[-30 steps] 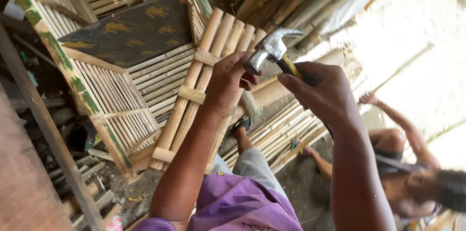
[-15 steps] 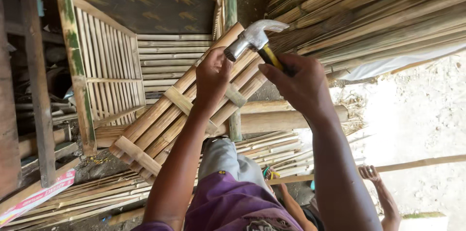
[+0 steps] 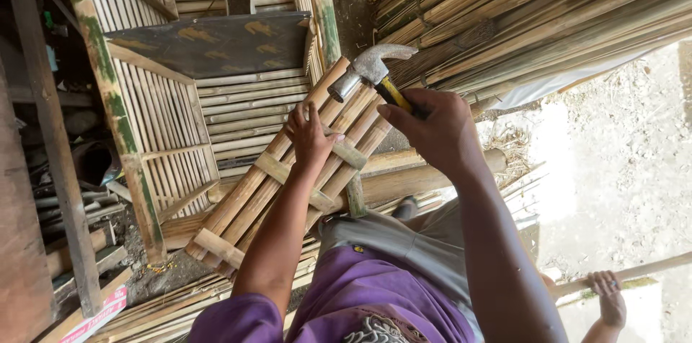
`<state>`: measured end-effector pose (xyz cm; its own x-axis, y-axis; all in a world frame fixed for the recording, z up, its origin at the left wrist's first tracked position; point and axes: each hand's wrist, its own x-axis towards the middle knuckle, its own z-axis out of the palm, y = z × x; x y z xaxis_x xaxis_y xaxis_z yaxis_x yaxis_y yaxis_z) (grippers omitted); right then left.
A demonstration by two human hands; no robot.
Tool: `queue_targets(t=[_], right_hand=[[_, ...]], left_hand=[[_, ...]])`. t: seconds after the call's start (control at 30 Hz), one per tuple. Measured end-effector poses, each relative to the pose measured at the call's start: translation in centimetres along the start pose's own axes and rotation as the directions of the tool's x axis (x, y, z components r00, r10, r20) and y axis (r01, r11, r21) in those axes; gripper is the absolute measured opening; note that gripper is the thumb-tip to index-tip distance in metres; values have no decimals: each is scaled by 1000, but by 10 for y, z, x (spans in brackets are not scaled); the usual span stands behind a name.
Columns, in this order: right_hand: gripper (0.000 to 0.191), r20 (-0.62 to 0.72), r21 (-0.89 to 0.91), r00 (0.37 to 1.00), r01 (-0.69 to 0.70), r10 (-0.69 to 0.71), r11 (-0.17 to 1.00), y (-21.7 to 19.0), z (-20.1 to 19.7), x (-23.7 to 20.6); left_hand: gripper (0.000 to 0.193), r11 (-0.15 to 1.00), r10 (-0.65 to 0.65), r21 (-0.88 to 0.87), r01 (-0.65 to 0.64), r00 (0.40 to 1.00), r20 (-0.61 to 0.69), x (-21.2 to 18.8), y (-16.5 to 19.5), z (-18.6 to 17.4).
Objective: The person assembles a bamboo chair by positioning a slatted seat panel onto the frame and securing it with nails. They use a hammer to drive nails into the bamboo slats, repeatedly adjusting the panel and hammering multiple fasteners to attach the seat to the chair frame.
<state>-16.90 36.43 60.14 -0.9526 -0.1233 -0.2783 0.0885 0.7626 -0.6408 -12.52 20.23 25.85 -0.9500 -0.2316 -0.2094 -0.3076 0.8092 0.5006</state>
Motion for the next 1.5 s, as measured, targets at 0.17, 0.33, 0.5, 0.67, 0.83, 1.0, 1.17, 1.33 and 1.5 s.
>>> queue_targets(t=[0.17, 0.33, 0.5, 0.67, 0.83, 1.0, 1.17, 1.33, 1.5], right_hand=[[34, 9, 21, 1000, 20, -20, 1000, -30, 3, -4], [36, 40, 17, 999, 16, -16, 1000, -37, 4, -12], [33, 42, -55, 999, -6, 8, 998, -27, 8, -5], [32, 114, 70, 993, -49, 41, 996, -25, 14, 15], [34, 228, -128, 958, 206, -173, 970, -36, 18, 46], [33, 483, -221, 851, 345, -205, 912, -20, 36, 110], [36, 665, -69, 615, 616, -424, 785, 27, 86, 186], [34, 806, 70, 383, 695, -451, 716, 61, 124, 232], [28, 838, 122, 301, 709, -455, 694, 76, 137, 244]], left_hand=[[106, 999, -8, -36, 7, 999, -31, 0, 1, -5], [102, 996, -24, -85, 19, 998, -56, -4, 7, -10], [101, 995, -20, -103, 17, 999, -33, -5, 3, -5], [113, 996, -78, -31, 78, 997, 7, 6, 4, 4], [110, 985, -172, 19, 171, 983, 67, 18, 11, 5], [111, 968, -222, -100, 230, 971, 86, 7, 8, -2], [102, 894, -444, -82, 440, 896, -30, -4, 21, 3], [78, 750, -661, -155, 643, 738, -133, 0, 33, 30], [73, 768, -640, -143, 625, 755, -143, 1, 18, 55]])
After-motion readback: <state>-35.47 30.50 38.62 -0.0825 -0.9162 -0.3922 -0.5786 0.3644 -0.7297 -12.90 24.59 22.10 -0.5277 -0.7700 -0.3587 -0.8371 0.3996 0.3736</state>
